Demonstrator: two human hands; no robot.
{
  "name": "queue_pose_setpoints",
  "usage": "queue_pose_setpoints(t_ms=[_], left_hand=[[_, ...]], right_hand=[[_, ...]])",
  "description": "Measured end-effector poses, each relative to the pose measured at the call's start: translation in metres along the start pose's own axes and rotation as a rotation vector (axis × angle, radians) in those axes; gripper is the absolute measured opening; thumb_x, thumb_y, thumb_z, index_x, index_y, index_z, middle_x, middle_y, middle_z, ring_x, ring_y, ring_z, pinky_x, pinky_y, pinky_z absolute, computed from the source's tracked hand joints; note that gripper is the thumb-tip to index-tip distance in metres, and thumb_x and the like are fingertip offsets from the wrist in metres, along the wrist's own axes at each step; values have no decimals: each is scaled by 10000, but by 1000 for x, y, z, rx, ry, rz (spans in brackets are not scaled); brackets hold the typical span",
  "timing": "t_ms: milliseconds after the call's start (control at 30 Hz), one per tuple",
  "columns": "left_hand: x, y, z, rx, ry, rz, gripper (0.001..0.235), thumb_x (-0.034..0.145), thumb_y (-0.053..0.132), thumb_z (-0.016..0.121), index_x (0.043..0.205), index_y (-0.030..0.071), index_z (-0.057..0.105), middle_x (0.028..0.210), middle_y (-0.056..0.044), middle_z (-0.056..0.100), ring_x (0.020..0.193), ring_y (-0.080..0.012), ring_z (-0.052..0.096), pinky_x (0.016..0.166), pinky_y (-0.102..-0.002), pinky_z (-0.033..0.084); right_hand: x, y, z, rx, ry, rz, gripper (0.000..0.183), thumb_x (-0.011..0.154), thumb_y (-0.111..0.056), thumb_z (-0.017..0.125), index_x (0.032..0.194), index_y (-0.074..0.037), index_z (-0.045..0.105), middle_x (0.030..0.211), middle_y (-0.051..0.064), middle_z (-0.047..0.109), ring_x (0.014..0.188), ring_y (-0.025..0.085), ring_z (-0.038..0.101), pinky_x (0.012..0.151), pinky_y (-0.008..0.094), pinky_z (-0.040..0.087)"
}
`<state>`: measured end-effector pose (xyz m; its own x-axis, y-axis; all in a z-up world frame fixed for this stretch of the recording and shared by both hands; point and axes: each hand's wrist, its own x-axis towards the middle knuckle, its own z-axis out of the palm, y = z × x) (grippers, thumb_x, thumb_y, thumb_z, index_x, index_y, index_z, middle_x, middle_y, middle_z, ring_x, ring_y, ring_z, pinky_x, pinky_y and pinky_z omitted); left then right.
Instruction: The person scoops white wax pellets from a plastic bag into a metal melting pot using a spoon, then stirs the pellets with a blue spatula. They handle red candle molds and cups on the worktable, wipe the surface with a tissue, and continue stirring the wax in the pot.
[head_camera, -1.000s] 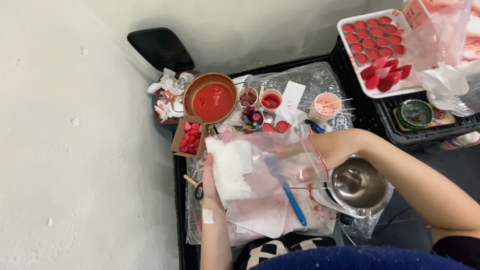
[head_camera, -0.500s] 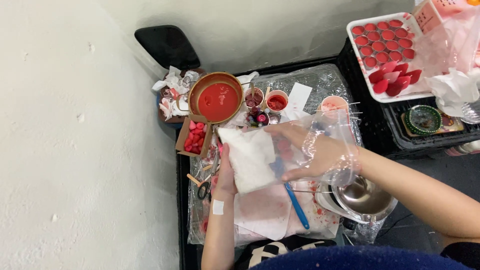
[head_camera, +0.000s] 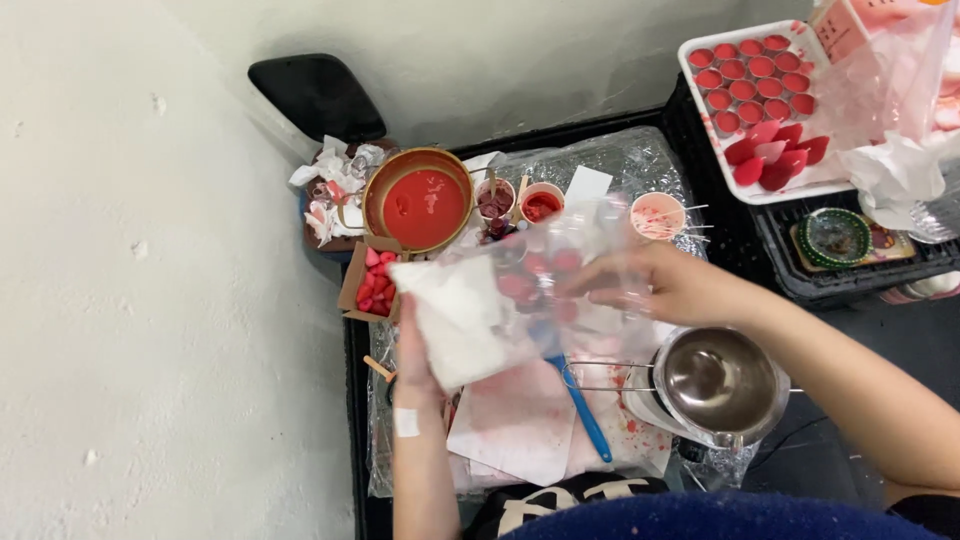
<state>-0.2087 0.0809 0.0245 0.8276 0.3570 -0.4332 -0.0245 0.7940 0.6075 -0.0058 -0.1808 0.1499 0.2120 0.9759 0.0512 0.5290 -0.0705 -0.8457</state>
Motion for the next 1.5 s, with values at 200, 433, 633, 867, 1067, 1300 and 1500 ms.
queue_pose_setpoints(t_ms=[200,433,633,867,1067,1300,1500], left_hand=[[-34,35,-63,-112,70,308,674,1020,527,396,1537,97,417,1542,-114,511,1402,-308,509,1171,-498,399],[-65,58,-77,-208,119,441,670,1020,540,400,1548,128,403,1575,-91,462,1424,-311,471,1175,-508,374],[-65,62,-94,-202,137,458,674,1035,540,390,1548,104,390,1576,-130,456,1431,-331,462,1172,-509,382],[-64,62,-95,-220,99,413,656,1045,514,359,1552,97,387,1574,-123,460,1421,-323,469,1168,-501,376],[-53,48,-87,-234,72,354,661,1044,506,367,1559,91,392,1574,-111,473,1429,-310,467,1182,-491,363],[-54,50,-77,-259,57,275,706,1015,562,389,1542,93,411,1555,-131,492,1393,-336,496,1144,-510,401],[-56,67,-57,-214,89,316,724,993,590,385,1529,103,420,1547,-127,496,1377,-346,512,1123,-529,418]], right_hand=[[45,14,14,-17,81,371,222,915,-224,655,1082,-121,758,1012,10,800,786,162,773,665,348,642],[119,80,123,-974,-318,119,147,932,-193,655,1002,-88,729,1045,101,726,1006,292,704,802,414,586],[177,81,200,-119,121,-349,342,928,-165,695,1246,-42,668,1175,171,696,1053,307,673,879,432,551],[179,55,205,-380,181,209,257,902,-210,664,1143,-135,719,1076,93,718,974,235,690,820,374,552],[158,31,178,-553,117,180,266,867,-182,648,1124,-143,707,1063,81,707,948,254,701,760,394,566],[133,8,123,-752,35,82,284,825,-151,629,1102,-152,692,1048,67,695,917,277,713,688,416,583],[60,54,69,-830,14,325,212,835,-310,694,983,-160,718,961,39,720,867,274,722,654,428,575]])
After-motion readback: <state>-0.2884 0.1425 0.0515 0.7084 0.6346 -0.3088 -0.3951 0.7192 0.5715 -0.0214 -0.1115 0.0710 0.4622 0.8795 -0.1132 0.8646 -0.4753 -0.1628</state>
